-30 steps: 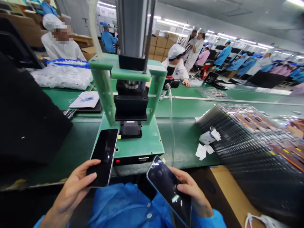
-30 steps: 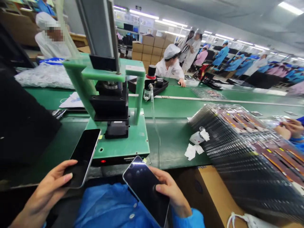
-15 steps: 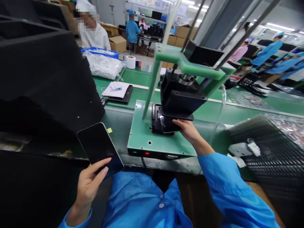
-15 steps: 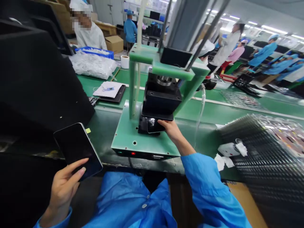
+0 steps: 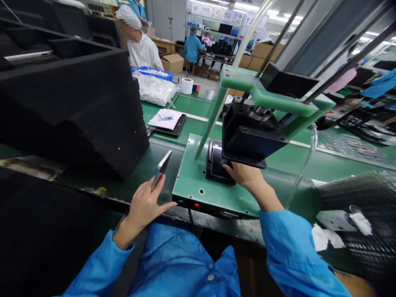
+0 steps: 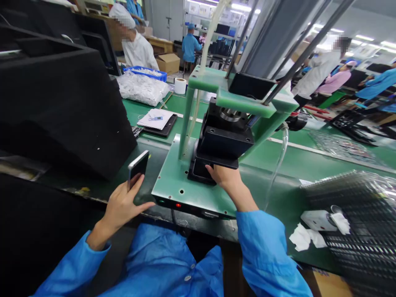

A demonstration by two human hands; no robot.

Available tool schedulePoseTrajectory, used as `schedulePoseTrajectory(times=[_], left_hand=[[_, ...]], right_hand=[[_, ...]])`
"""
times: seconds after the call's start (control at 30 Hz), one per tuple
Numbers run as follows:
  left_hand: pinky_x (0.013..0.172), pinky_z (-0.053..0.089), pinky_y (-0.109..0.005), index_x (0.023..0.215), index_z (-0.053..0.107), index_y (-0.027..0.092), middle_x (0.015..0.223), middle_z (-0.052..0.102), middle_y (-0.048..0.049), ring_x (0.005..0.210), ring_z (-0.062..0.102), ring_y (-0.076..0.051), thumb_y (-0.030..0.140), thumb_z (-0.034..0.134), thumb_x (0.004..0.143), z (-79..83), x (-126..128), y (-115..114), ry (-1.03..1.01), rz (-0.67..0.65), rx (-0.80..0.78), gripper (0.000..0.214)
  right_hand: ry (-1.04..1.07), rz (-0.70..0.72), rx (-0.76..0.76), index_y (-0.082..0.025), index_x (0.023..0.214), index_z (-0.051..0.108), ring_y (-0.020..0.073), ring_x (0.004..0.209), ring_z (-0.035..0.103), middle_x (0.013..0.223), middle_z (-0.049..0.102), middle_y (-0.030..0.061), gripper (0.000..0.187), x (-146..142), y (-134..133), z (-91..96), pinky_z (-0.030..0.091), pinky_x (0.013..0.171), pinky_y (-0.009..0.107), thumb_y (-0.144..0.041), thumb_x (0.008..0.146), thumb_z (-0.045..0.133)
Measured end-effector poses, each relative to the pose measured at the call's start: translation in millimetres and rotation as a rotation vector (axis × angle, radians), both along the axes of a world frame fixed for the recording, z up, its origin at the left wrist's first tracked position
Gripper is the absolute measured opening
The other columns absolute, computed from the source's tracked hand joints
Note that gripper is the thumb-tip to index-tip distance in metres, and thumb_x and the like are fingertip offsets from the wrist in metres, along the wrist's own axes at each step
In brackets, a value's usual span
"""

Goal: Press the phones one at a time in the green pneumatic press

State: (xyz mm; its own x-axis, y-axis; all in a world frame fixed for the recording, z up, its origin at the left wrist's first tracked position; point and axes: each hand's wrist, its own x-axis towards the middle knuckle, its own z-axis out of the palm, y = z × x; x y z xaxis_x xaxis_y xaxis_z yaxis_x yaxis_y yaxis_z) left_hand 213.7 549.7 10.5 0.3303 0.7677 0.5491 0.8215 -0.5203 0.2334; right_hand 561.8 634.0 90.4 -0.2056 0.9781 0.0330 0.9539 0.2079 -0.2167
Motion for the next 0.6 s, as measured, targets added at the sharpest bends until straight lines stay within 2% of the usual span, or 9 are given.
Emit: schedulePoseTrajectory(times=[0.07,0.13,0.17,0.23,0.3,0.37,0.43,0.53,0.6], left_hand=[[0.097,0.051,-0.046,0.145,0.047,0.011,0.139,0.054,-0.0242,0.112,0.063,-0.038,0.059,0.076,0.075,2.1,8.4,5.9,0.076,-0.034,-0.104,0.090],[0.100,0.050,-0.046,0.142,0.052,0.014,0.143,0.051,-0.0222,0.117,0.061,-0.038,0.055,0.076,0.076,2.6,14.4,9.4,0.101,-0.080,-0.181,0.081],[0.101,0.049,-0.045,0.140,0.054,0.016,0.145,0.050,-0.0206,0.119,0.060,-0.037,0.053,0.075,0.078,1.7,16.3,10.7,0.110,-0.098,-0.202,0.075],[0.101,0.049,-0.045,0.139,0.055,0.018,0.146,0.049,-0.0191,0.119,0.060,-0.037,0.050,0.073,0.081,-2.5,18.3,13.1,0.131,-0.118,-0.204,0.068],[0.098,0.051,-0.044,0.141,0.053,0.018,0.145,0.050,-0.0198,0.117,0.061,-0.037,0.049,0.072,0.082,-9.2,19.0,15.7,0.149,-0.116,-0.176,0.070],[0.094,0.053,-0.045,0.145,0.049,0.017,0.143,0.051,-0.0214,0.113,0.064,-0.038,0.049,0.072,0.082,-15.9,19.9,18.1,0.149,-0.097,-0.153,0.074],[0.091,0.054,-0.045,0.146,0.048,0.017,0.140,0.054,-0.0221,0.109,0.065,-0.038,0.049,0.071,0.082,-19.2,21.6,17.9,0.137,-0.064,-0.154,0.075],[0.091,0.056,-0.045,0.140,0.055,0.017,0.134,0.060,-0.0208,0.107,0.067,-0.037,0.050,0.072,0.082,-9.8,21.0,8.7,0.078,-0.031,-0.170,0.069],[0.091,0.057,-0.041,0.131,0.064,0.018,0.125,0.066,-0.0176,0.104,0.069,-0.033,0.047,0.067,0.087,10.5,12.7,-0.9,0.014,-0.017,-0.152,0.052]], right_hand=[[-0.200,0.027,-0.009,-0.015,0.127,0.063,0.0343,0.098,0.061,0.103,0.067,0.0161,0.036,2.2,-26.0,1.0,0.051,0.085,0.046,-0.024,0.095,0.051],[-0.247,0.098,0.003,-0.013,0.138,0.055,0.0339,0.103,0.061,0.117,0.064,0.0173,0.043,15.8,-60.6,-1.7,0.053,0.085,0.047,-0.024,0.099,0.044],[-0.223,0.151,0.025,-0.013,0.142,0.051,0.0341,0.111,0.058,0.129,0.058,0.0173,0.045,25.4,-79.0,-5.2,0.052,0.090,0.048,-0.027,0.099,0.044],[-0.169,0.237,0.064,-0.014,0.146,0.044,0.0350,0.132,0.043,0.148,0.042,0.0153,0.052,44.4,-112.6,-15.9,0.046,0.103,0.051,-0.033,0.098,0.050],[-0.153,0.249,0.082,-0.014,0.153,0.031,0.0349,0.143,0.026,0.157,0.027,0.0125,0.069,56.8,-136.4,-28.8,0.042,0.109,0.052,-0.030,0.091,0.059],[-0.165,0.208,0.111,-0.016,0.157,0.017,0.0337,0.146,0.018,0.160,0.019,0.0099,0.084,61.2,-147.6,-39.8,0.043,0.109,0.051,-0.016,0.084,0.058],[-0.169,0.181,0.159,-0.019,0.159,0.009,0.0319,0.146,0.017,0.161,0.018,0.0077,0.090,61.3,-150.1,-46.9,0.045,0.107,0.050,-0.006,0.080,0.050],[-0.108,0.222,0.212,-0.020,0.159,0.010,0.0334,0.145,0.022,0.160,0.020,0.0067,0.084,62.7,-153.7,-54.7,0.048,0.104,0.051,-0.015,0.085,0.049],[-0.031,0.259,0.270,-0.021,0.159,0.016,0.0367,0.142,0.029,0.158,0.025,0.0071,0.080,68.0,-158.4,-64.0,0.051,0.100,0.052,-0.029,0.089,0.052]])
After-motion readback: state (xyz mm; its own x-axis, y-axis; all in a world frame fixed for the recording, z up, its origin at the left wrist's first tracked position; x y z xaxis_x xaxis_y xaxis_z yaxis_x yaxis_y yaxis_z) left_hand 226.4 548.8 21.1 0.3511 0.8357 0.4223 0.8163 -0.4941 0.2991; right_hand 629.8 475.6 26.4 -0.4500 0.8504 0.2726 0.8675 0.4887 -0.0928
